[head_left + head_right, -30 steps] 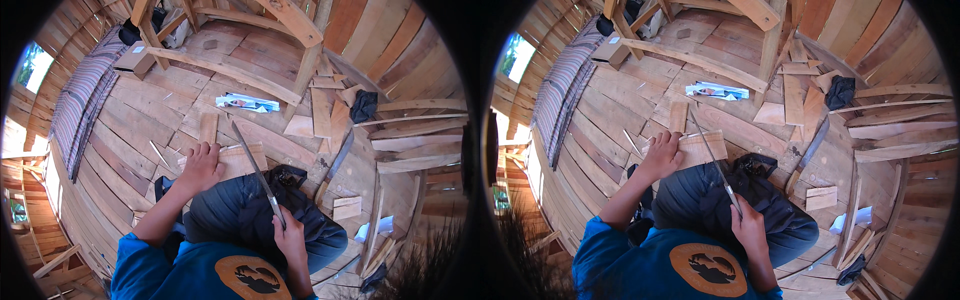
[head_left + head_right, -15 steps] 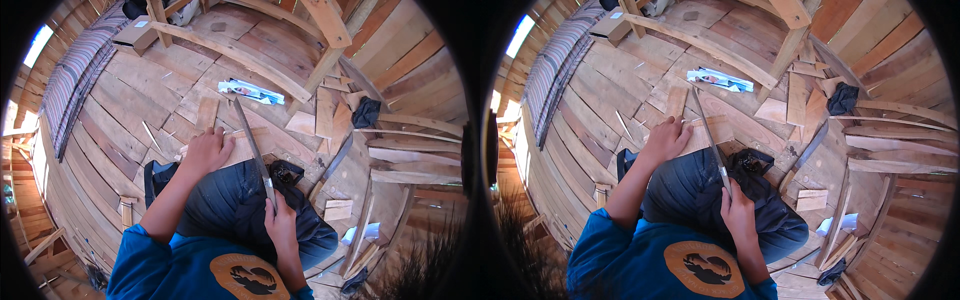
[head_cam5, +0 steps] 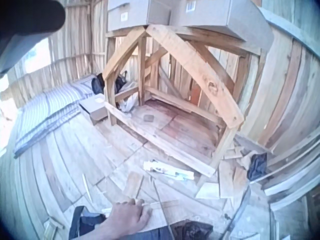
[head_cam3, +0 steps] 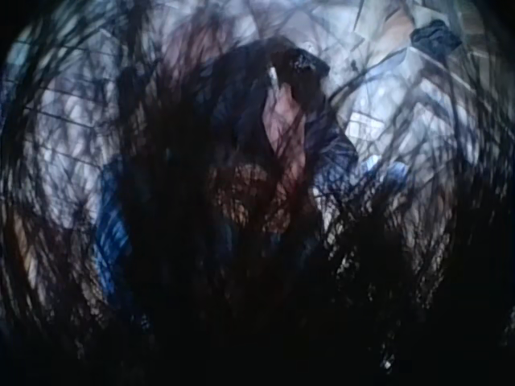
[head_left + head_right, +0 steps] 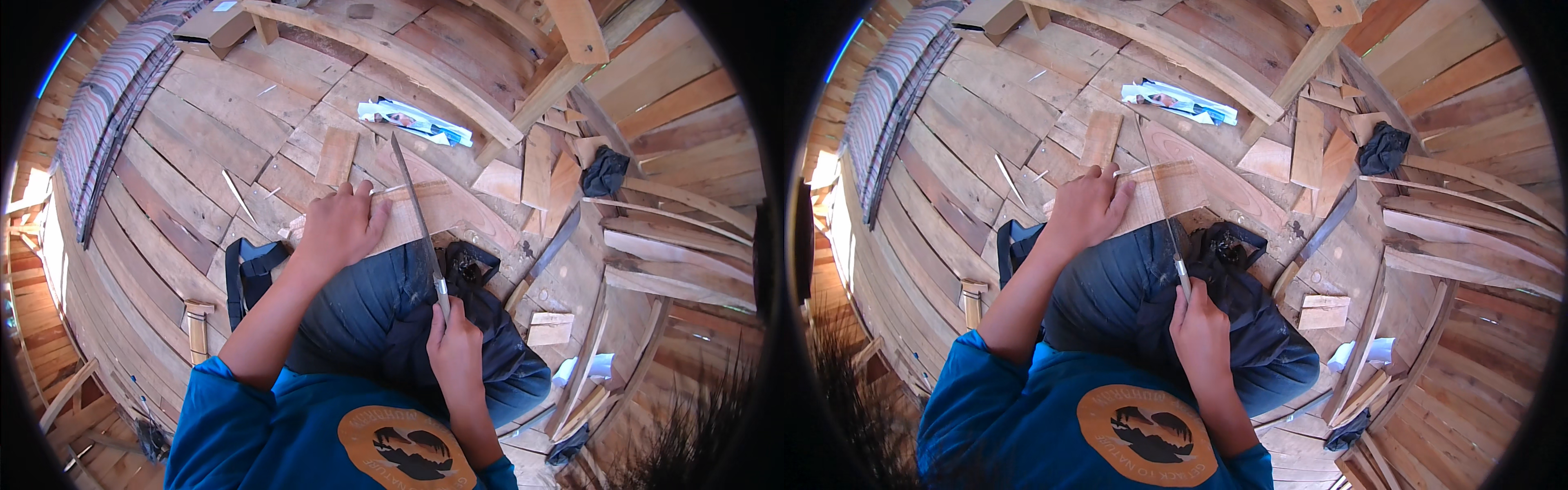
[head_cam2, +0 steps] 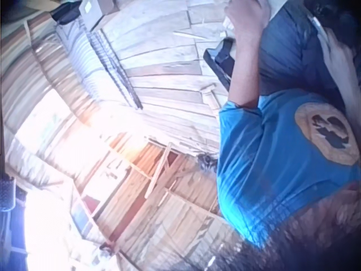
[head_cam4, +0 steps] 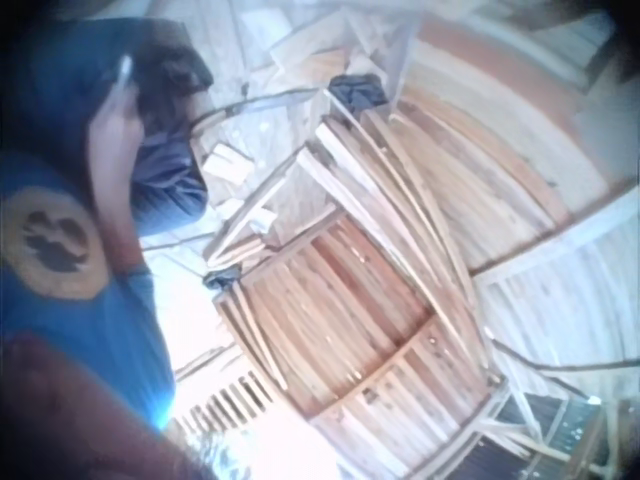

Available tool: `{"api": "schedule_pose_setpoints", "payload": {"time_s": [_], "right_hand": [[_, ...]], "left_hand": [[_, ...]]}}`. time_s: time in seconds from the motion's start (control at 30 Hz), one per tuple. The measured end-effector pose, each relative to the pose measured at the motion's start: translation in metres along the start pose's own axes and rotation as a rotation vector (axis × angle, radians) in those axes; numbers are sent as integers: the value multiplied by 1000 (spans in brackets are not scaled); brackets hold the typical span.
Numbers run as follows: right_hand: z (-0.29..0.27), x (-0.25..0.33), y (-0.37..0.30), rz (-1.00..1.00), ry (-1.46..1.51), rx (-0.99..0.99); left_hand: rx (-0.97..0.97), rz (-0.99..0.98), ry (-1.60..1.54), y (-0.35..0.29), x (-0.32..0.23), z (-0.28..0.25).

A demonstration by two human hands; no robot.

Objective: The person saws a piece of wood using a hand saw while holding the wood steady by hand.

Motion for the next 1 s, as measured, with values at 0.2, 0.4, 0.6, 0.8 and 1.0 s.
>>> {"api": "schedule_pose_setpoints", "payload": {"time_s": [0.2, 0.4, 0.6, 0.8, 1.0], "right_hand": [[-4, -1, -8, 17, -54, 42], [-7, 0, -22, 58, -67, 24], [11, 3, 2, 41, -21, 17], [-2, -10, -28, 53, -55, 25], [9, 2, 0, 33, 59, 12]], "left_hand": [[-4, -45, -22, 3, 0, 1], [-63, -6, -42, 1, -2, 3], [-29, -40, -23, 5, 4, 6], [-2, 11, -14, 7, -1, 6], [156, -93, -12, 13, 9, 1]]}}
Point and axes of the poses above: each hand's wrist, its own y-axis towards the middle knuckle, its own z-axis out of the palm, x = y × z, the point moved 1 cm from there along y, towards the middle knuckle, and after that the axes turned 12 degrees about -x, right-handed, at the moved point
